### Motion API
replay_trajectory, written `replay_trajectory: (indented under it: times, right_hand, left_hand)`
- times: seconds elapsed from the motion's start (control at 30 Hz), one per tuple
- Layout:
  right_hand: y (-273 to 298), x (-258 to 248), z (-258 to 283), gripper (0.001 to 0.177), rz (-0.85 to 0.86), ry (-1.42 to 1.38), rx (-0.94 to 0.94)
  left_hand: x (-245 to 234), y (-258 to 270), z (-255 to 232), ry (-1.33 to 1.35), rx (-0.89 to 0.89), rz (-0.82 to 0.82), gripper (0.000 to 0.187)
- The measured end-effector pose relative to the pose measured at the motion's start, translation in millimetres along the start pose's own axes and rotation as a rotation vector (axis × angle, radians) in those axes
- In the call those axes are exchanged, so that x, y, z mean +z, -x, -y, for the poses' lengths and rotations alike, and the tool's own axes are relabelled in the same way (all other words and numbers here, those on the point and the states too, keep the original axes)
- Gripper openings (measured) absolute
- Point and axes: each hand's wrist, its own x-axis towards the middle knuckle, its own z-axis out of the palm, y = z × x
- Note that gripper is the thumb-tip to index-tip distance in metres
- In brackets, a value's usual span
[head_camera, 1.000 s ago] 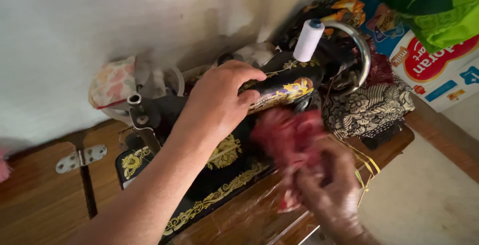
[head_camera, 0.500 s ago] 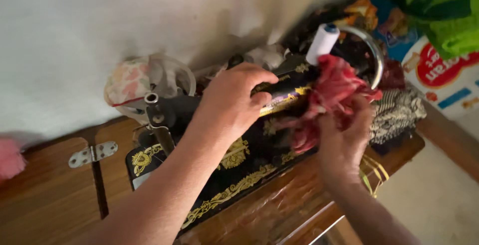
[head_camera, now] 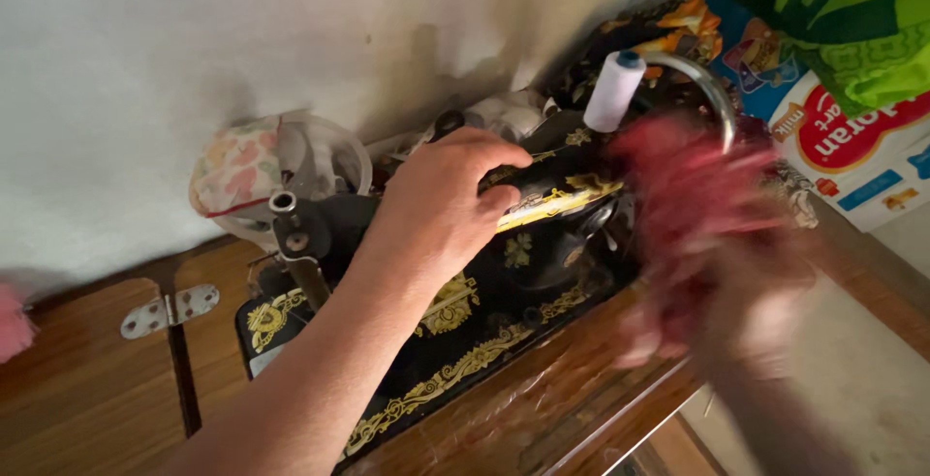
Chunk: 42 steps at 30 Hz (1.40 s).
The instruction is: The person wipes a wooden table surface and a vintage sewing machine using a red and white checkered cloth. The person moves the cloth back and forth across the table and around the sewing machine, including the needle plate and body.
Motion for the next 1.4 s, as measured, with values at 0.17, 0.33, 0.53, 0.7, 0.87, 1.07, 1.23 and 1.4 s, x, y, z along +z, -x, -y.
replay_trajectory:
  times: [0.17,0.33,0.53,0.7,0.87,1.07,1.23,1.4]
  right_hand:
    - [-94.6,-20.6,25.3,0.013,0.203,-0.036,0.173]
    - [-77.4,-7.6,-5.0,0.036,0.192,0.643,-0.593]
    - [-99.4,0.9,14.4,0.033,0.178,0.48,-0.178]
    - [-153.5,20.2,15.1,0.031,0.203,0.404,-0.133]
    - [-82.4,-6.8,-35.4,0.028,0.01,0.674,-0.756]
    - [-133.4,-14.5,-24.4,0.039,0.195,0.744,-0.514]
    - [-129.1,3.6,-14.6,0.028,0.204,0.739,-0.741]
    - [-63.5,-22.5,-34.5,0.027,0.033,0.182,-0.135]
  left_hand:
    - [-2.4,-2.4,-4.6,-0.041,-0.045,0.033,0.03]
    - [-2.2,-1.1,-8.1,-0.043,-0.053,0.023,0.03]
    - [-1.5,-2.4,-6.6,-0.056,-0.042,0.033,0.029]
    - [-4.8,-2.3,-10.0,-0.066,-0.055,0.046,0.03]
    - [-4.9,0.4,-10.2,-0.045,-0.053,0.04,0.029]
    - [-5.1,-5.0,-13.9,-0.075,-0.164,0.117,0.03]
    - [-3.6,-0.8,-9.0,-0.024,-0.068,0.027,0.029]
    - [-1.9,-2.3,-7.5,-0.019,-0.069,0.026,0.03]
